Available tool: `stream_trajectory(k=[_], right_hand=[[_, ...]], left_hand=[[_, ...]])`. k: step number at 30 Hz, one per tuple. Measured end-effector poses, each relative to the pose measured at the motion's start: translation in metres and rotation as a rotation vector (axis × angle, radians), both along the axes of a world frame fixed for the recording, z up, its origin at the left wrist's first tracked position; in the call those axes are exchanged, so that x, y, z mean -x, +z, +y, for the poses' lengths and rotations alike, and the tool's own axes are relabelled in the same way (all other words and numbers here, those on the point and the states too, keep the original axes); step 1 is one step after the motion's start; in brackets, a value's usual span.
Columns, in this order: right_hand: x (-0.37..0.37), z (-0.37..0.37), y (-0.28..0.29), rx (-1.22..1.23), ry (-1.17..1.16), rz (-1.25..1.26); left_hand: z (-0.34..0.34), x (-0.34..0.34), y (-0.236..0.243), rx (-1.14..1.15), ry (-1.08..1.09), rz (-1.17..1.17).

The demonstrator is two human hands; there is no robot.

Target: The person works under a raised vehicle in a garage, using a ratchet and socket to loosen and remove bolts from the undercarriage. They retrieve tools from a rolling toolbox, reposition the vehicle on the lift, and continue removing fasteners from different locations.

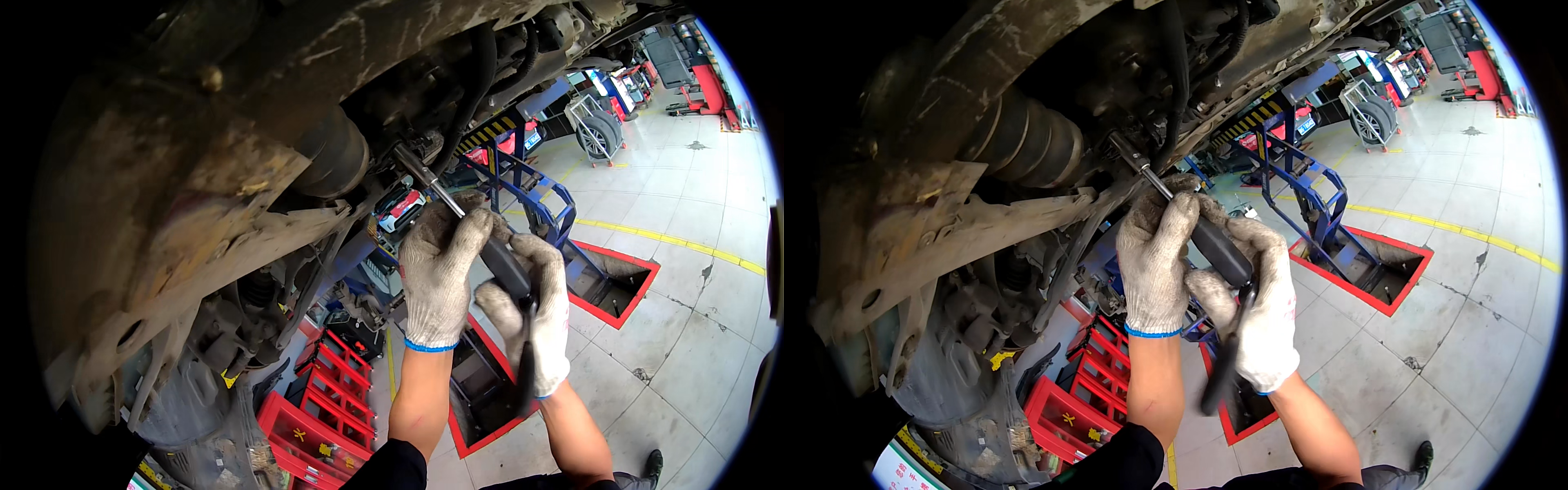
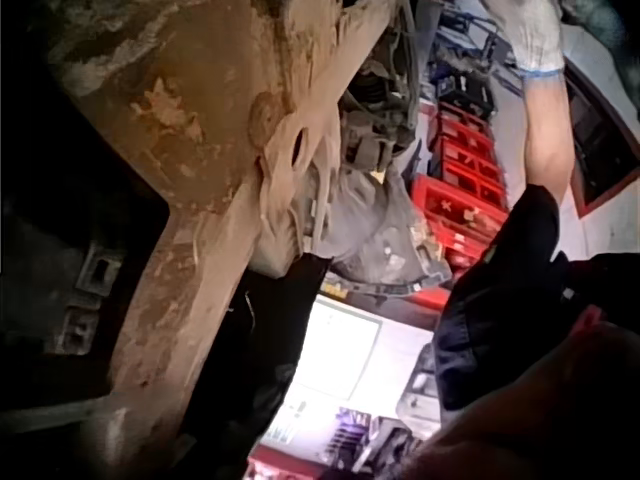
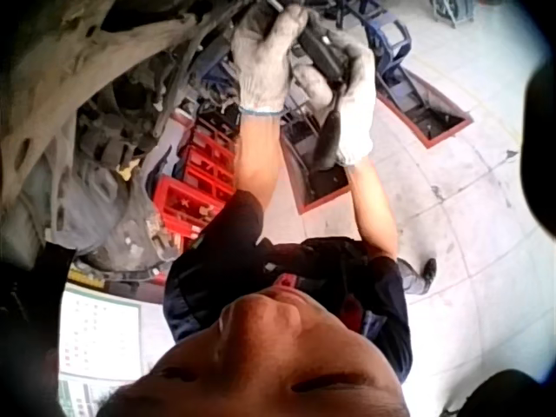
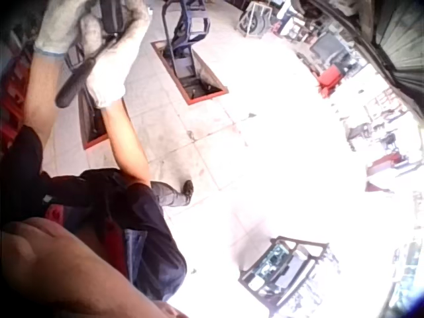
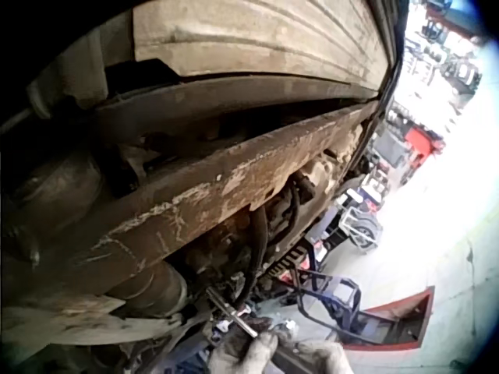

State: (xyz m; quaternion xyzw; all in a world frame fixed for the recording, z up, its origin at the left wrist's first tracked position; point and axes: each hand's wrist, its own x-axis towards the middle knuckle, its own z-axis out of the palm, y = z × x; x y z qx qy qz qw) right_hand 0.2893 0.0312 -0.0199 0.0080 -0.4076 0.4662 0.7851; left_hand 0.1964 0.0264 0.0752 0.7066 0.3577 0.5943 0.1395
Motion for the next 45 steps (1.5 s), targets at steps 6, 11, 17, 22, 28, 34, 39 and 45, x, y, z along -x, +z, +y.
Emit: stream_trajectory(k=[6, 11, 17, 22, 28, 34, 39, 45], right_hand=[[0.002, -0.002, -0.003, 0.099, 0.253, 0.062], [0.008, -0.003, 0.004, 0.049, 0.014, 0.076], [-0.009, 0.019, -0.007, -0.080, -0.915, -0.477], [-0.020, 0.021, -0.006, 0.003, 0.156, -0.302], [-0.010, 0.006, 0.004, -0.063, -0.769, -0.499], [-0.033, 0.017, 0.000, -0.208, 0.705, -0.284], [-0.028, 0.015, 0.000, -0.245, -1.255, -0.630], [-0.035, -0.006, -0.006, 0.047, 0.091, -0.551]], left_hand=[[-0.003, -0.008, -0.006, 0.075, -0.238, -0.095], [0.005, -0.005, -0.006, -0.072, -0.084, -0.092], [0.014, -0.002, -0.011, 0.059, -0.437, -0.256], [0.026, -0.004, -0.001, -0.037, -0.402, -0.062], [0.054, 0.011, -0.014, -0.129, -0.604, -0.202], [0.019, 0.013, -0.007, -0.075, -0.744, -0.217], [0.051, -0.017, -0.016, -0.369, -0.479, -0.207], [0.038, 0.001, -0.013, 0.063, -1.025, -0.347]])
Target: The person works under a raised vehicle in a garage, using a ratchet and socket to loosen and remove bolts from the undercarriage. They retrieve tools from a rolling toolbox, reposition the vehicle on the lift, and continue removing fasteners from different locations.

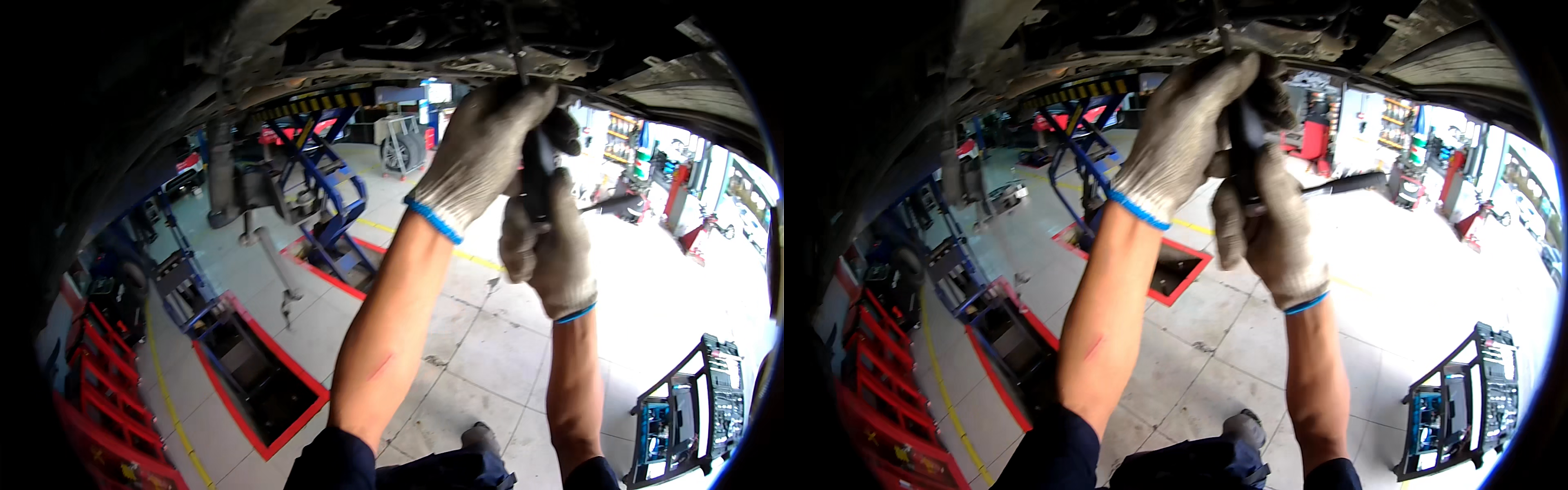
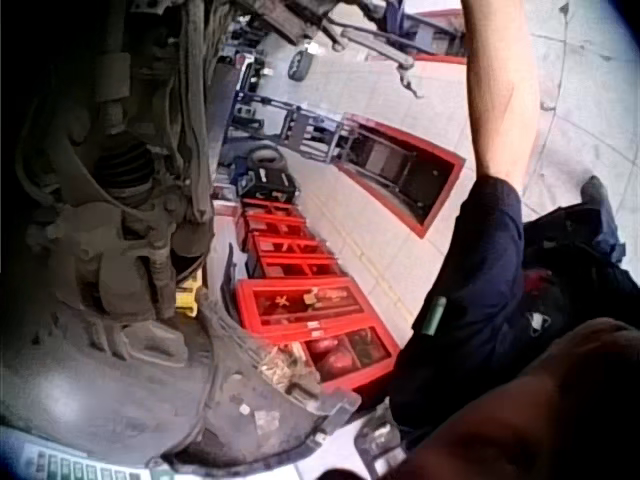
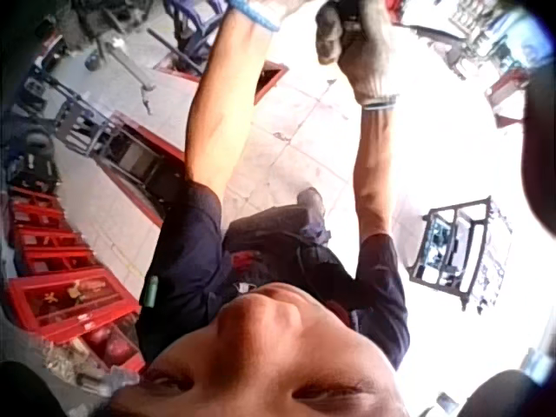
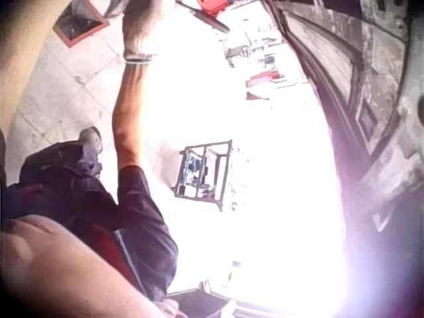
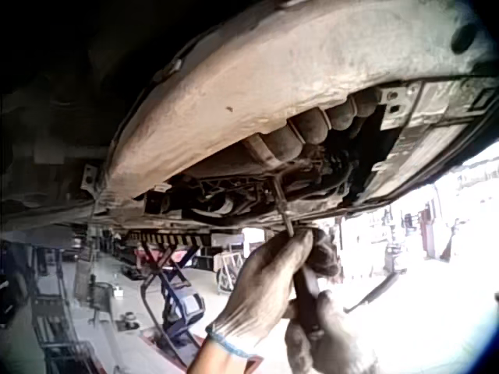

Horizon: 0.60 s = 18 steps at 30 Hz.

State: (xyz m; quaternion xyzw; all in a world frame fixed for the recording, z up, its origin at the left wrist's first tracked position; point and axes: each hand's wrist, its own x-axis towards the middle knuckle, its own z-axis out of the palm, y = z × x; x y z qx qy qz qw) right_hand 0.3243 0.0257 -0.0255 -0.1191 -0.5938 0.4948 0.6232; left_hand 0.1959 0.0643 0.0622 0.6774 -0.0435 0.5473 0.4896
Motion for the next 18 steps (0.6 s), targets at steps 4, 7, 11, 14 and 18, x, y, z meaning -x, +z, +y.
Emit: stream_trajectory(k=[4, 7, 11, 14, 18], right_hand=[[0.007, 0.018, 0.002, -0.678, -1.297, -0.339], [0.001, -0.001, 0.002, 0.114, 0.204, 0.265], [0.014, -0.003, 0.004, -0.217, -0.597, -0.140], [0.033, 0.010, -0.003, -0.500, -1.275, -0.354], [0.029, -0.003, -0.011, 0.063, -0.252, 0.142]], left_hand=[[0.000, -0.006, 0.004, -0.382, 0.754, 0.181], [0.004, 0.004, 0.005, -0.205, 0.463, 0.244], [0.010, 0.009, 0.000, -0.009, -0.007, 0.055], [0.012, -0.001, 0.005, -0.319, 0.548, 0.058], [0.010, -0.014, 0.008, -0.212, 0.677, -0.012]])
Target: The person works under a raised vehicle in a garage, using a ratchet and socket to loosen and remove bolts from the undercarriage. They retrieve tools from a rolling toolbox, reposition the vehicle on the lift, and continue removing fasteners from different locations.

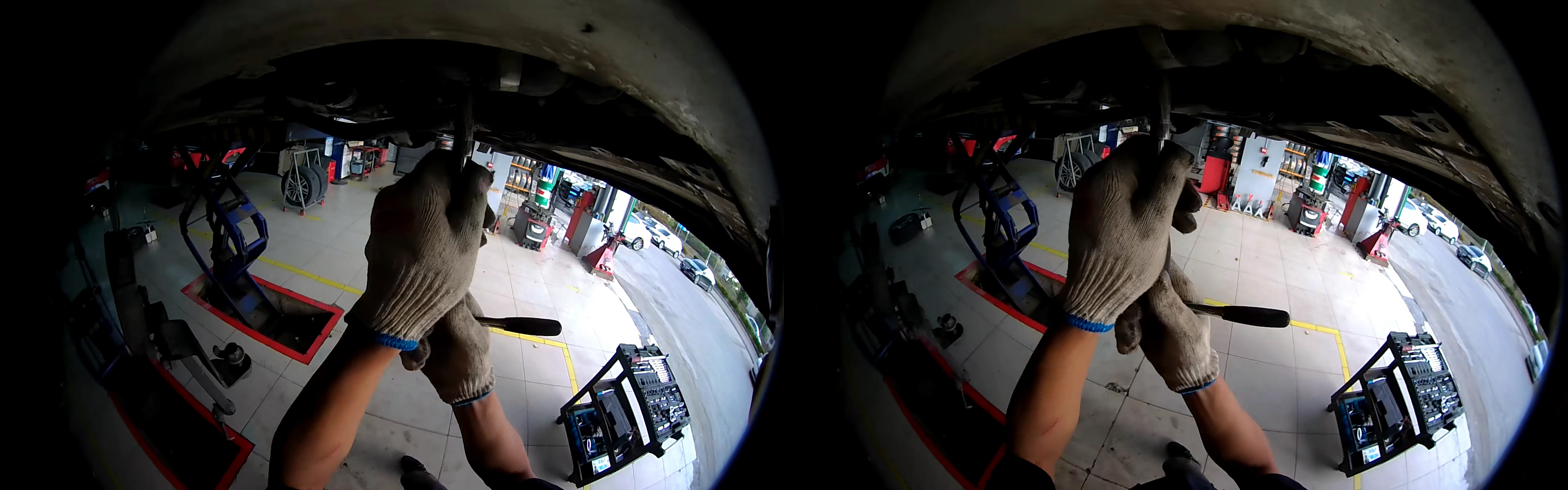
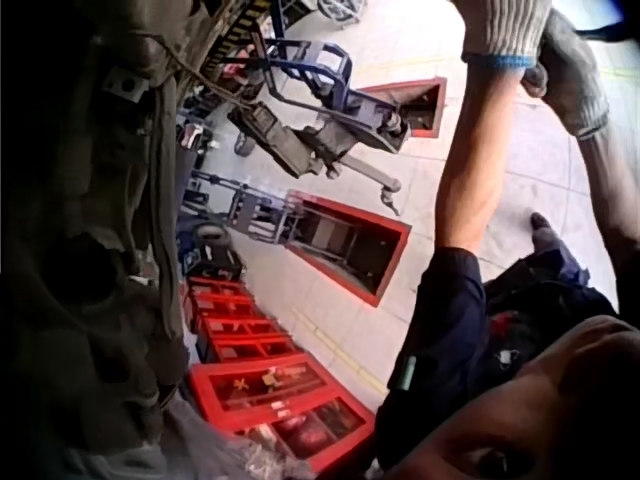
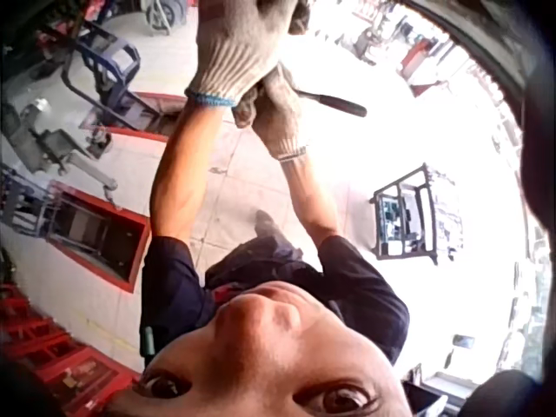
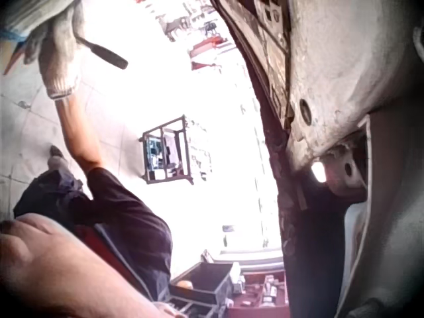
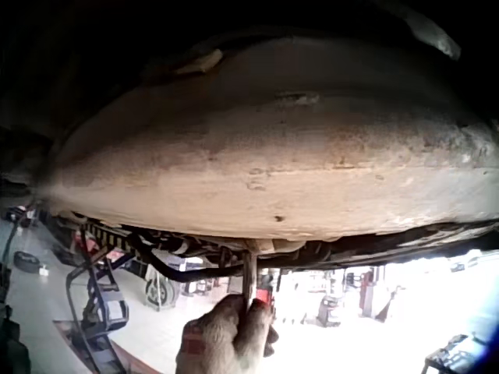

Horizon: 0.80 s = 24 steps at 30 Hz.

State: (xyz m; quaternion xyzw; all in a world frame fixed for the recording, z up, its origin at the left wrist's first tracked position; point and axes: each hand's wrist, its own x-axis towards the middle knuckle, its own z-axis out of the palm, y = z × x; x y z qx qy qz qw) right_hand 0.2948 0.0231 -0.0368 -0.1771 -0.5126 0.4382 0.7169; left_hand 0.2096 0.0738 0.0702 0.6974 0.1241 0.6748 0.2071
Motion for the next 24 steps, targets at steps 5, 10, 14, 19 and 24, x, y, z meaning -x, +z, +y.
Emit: stream_trajectory(k=[5, 10, 14, 19, 24], right_hand=[[-0.009, -0.024, 0.002, 0.040, -0.253, -0.114], [-0.020, -0.040, -0.006, 0.086, -0.308, -0.112], [-0.022, -0.047, -0.007, -0.015, -0.319, -0.169], [-0.024, -0.053, -0.005, 0.009, -0.354, -0.182], [-0.026, -0.060, -0.001, -0.012, -0.365, -0.174]], left_hand=[[0.013, 0.004, 0.008, -0.448, 0.346, 0.069], [0.042, -0.017, 0.013, -0.637, 0.565, -0.184], [0.032, -0.012, 0.026, -0.663, 0.694, -0.188], [0.038, -0.022, 0.023, -0.631, 0.677, -0.203], [0.010, -0.030, 0.027, 0.229, -0.737, -0.407]])
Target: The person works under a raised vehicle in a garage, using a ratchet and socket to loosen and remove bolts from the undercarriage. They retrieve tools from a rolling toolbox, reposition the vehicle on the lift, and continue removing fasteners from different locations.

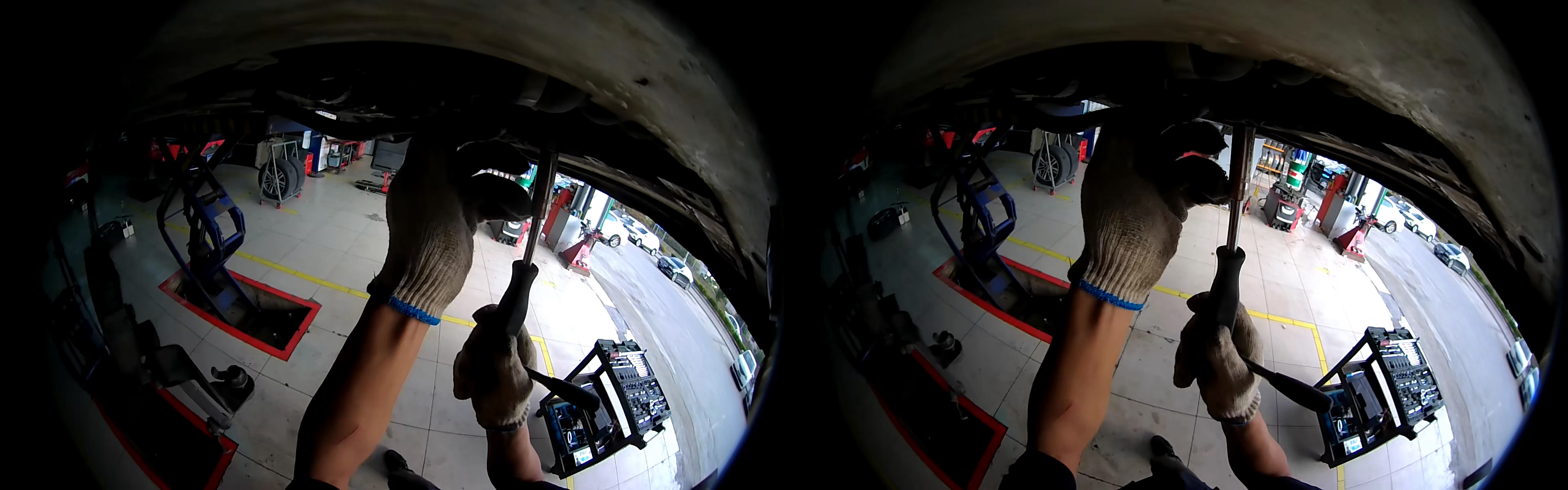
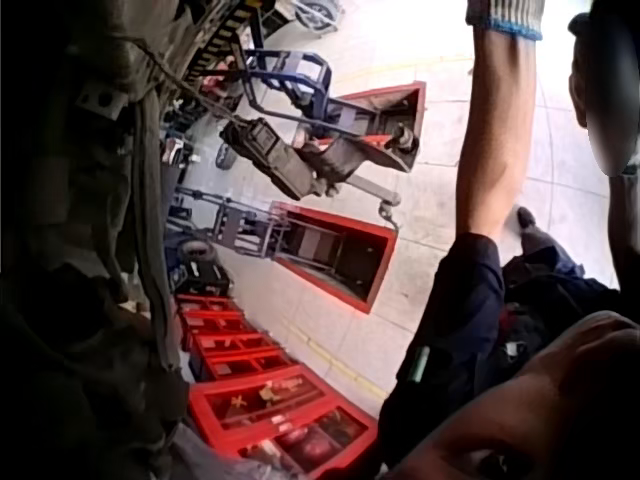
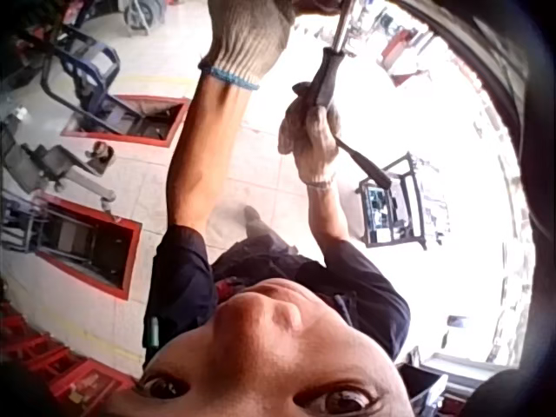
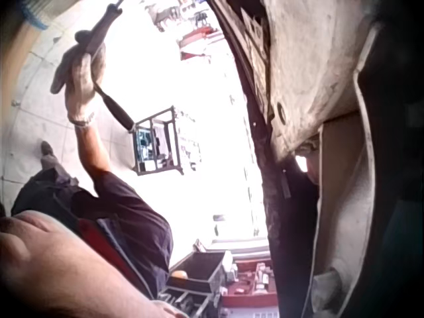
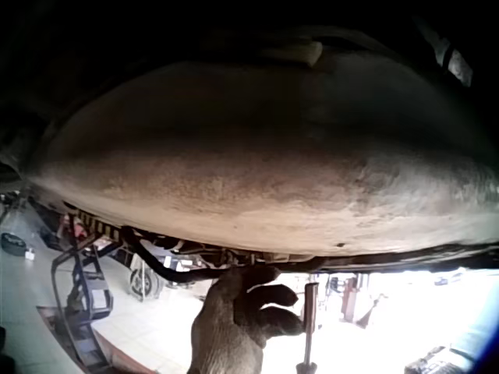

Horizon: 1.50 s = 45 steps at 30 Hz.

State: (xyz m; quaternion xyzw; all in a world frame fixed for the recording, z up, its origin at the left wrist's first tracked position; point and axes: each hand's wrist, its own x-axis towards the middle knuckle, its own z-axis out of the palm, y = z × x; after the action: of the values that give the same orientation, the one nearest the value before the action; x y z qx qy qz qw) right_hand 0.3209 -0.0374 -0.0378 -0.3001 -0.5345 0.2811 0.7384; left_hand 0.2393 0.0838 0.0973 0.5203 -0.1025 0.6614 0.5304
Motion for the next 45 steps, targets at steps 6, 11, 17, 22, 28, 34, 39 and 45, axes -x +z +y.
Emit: stream_trajectory(k=[6, 11, 17, 22, 28, 34, 39, 45], right_hand=[[-0.005, -0.002, 0.003, 0.025, -0.006, 0.024], [-0.033, -0.010, -0.008, 0.017, -0.171, -0.096], [-0.021, -0.013, -0.008, -0.034, -0.043, -0.015], [-0.021, -0.012, -0.009, -0.065, -0.052, -0.019], [-0.023, -0.014, -0.009, -0.050, -0.076, 0.006], [-0.014, -0.017, -0.004, -0.002, -0.147, 0.011], [-0.016, -0.020, -0.007, 0.030, -0.222, -0.019], [-0.011, -0.024, -0.005, 0.062, -0.200, -0.026]], left_hand=[[0.014, -0.016, -0.011, 0.086, -0.308, -0.127], [-0.007, -0.035, -0.010, 0.114, -0.644, -0.318], [-0.010, -0.022, -0.002, 0.106, -0.625, -0.347], [-0.004, -0.023, -0.003, 0.033, -0.830, -0.404], [-0.021, -0.024, 0.010, 0.171, -0.528, -0.351], [-0.002, -0.033, 0.004, 0.132, -0.682, -0.392], [-0.022, -0.020, 0.015, 0.233, -0.613, -0.417], [-0.026, -0.002, 0.014, 0.112, -0.692, -0.441]])
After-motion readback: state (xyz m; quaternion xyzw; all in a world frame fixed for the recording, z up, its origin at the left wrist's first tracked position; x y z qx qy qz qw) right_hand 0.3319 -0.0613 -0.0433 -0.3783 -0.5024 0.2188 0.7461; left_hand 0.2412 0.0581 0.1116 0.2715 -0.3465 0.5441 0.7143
